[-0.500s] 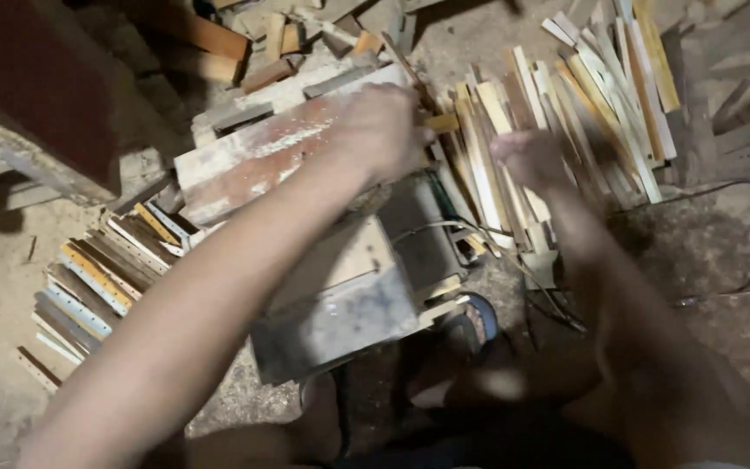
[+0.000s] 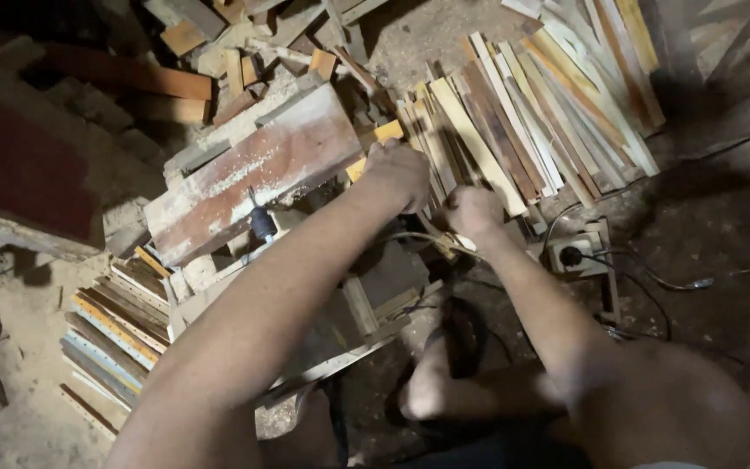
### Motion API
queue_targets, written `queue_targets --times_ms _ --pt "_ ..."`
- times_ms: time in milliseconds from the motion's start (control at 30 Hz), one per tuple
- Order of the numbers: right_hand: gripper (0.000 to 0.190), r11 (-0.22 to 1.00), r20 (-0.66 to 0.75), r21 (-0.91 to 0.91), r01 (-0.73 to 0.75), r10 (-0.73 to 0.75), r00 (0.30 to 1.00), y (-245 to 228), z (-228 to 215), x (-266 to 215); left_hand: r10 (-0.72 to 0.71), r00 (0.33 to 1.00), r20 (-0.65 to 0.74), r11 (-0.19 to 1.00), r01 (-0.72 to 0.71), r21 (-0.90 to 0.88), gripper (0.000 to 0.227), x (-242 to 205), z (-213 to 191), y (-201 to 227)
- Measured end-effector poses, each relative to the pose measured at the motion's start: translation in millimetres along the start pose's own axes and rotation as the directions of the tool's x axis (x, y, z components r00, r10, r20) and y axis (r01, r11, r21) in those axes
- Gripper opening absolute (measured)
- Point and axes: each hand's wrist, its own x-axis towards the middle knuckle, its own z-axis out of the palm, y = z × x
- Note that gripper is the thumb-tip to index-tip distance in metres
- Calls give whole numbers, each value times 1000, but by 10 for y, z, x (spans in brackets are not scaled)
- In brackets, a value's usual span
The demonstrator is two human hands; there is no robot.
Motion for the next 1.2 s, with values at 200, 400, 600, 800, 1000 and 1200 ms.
queue_targets --times_ms 200,400,600,800,1000,1200 --pt "27 994 78 93 -62 55 995 217 443 443 -62 997 53 998 62 7 31 193 42 -62" --pt "37 796 117 606 -3 -86 989 11 -619 -296 -85 995 55 996 86 -18 38 120 -112 -219" --pt "29 620 -16 769 157 -228 974 -138 -1224 -489 -164 977 -137 979 145 -143 31 -25 -293 -665" --pt "24 402 -92 844 355 -544 834 -598 -1484 -652 -343 898 -277 654 17 -756 55 -907 -819 -1215" --pt "32 127 -7 986 107 -611 791 -1085 -1300 -783 -606 670 -428 -73 -583 -809 37 -1451 -685 -1913" --pt "43 16 -95 994 112 -416 904 -1535 -1414 -1148 -781 566 -264 -196 -624 -757 40 -1844 -52 -2584"
